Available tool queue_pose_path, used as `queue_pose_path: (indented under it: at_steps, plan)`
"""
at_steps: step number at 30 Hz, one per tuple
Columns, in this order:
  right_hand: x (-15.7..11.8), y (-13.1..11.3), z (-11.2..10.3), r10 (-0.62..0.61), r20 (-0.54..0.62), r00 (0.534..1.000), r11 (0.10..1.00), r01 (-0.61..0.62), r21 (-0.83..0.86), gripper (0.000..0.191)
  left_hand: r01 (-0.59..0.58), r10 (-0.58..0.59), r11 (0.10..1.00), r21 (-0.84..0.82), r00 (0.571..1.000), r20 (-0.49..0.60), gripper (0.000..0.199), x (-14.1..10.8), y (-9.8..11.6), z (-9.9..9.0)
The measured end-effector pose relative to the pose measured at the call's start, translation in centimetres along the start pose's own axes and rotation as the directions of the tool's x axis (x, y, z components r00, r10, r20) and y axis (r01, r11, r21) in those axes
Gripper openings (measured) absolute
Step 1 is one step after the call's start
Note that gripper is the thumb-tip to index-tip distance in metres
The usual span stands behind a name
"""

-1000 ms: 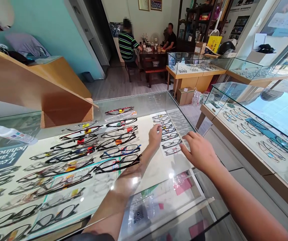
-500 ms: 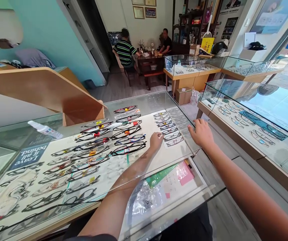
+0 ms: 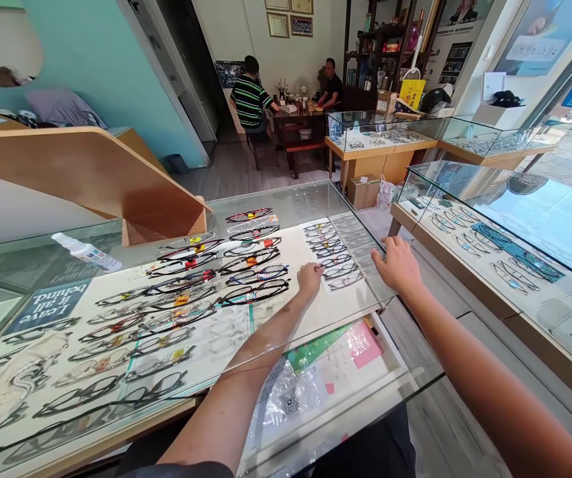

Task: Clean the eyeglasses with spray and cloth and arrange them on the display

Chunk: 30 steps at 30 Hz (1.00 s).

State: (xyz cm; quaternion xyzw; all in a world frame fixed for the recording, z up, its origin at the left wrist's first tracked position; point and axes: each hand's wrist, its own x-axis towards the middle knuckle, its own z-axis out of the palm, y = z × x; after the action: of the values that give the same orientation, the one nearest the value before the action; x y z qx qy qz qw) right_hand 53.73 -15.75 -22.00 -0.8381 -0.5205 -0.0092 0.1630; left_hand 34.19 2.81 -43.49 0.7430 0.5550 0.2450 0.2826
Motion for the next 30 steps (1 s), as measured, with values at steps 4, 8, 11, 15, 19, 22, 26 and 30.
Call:
queue_pose_path:
  at_steps: [4,8,11,15,19,22,26,30]
  plan:
    - [0.0,0.0,0.0,0.000,-0.005,1.000,1.000,0.000,0.011,0.053,-0.024,0.024,1.000,0.003,1.000,0.018,0.015,-0.2,-0.3,-0.5]
    - [-0.1,0.0,0.0,-0.005,-0.011,1.000,1.000,0.005,0.025,0.054,-0.043,0.043,0.999,-0.012,0.999,0.021,0.016,-0.3,-0.3,-0.7]
    - [-0.1,0.1,0.1,-0.011,-0.017,1.000,0.999,0.012,0.029,0.054,-0.052,0.052,0.998,-0.034,0.998,0.023,0.016,-0.4,-0.3,-0.8]
    - [0.0,0.1,0.2,-0.016,-0.016,1.000,1.000,0.016,0.027,0.054,-0.052,0.055,0.996,-0.075,0.998,0.038,0.024,-0.2,-0.8,-1.2]
    - [0.0,-0.2,0.0,-0.010,-0.001,1.000,1.000,0.010,0.019,0.053,-0.007,0.008,0.997,-0.080,1.000,0.011,0.028,1.4,-1.5,-1.8]
    - [0.0,-0.4,-0.1,-0.008,0.002,1.000,1.000,0.008,0.018,0.052,0.002,-0.003,0.998,-0.065,1.000,-0.024,0.023,3.4,-1.8,-1.9]
    - [0.0,-0.5,-0.2,-0.010,0.007,1.000,1.000,0.010,0.013,0.051,-0.009,0.007,0.999,-0.047,1.000,-0.026,0.021,5.2,-1.5,-1.2]
    - [0.0,-0.4,-0.2,-0.011,0.005,1.000,1.000,0.011,0.011,0.050,0.022,-0.023,1.000,-0.017,0.999,-0.026,0.016,5.7,-1.0,-0.1]
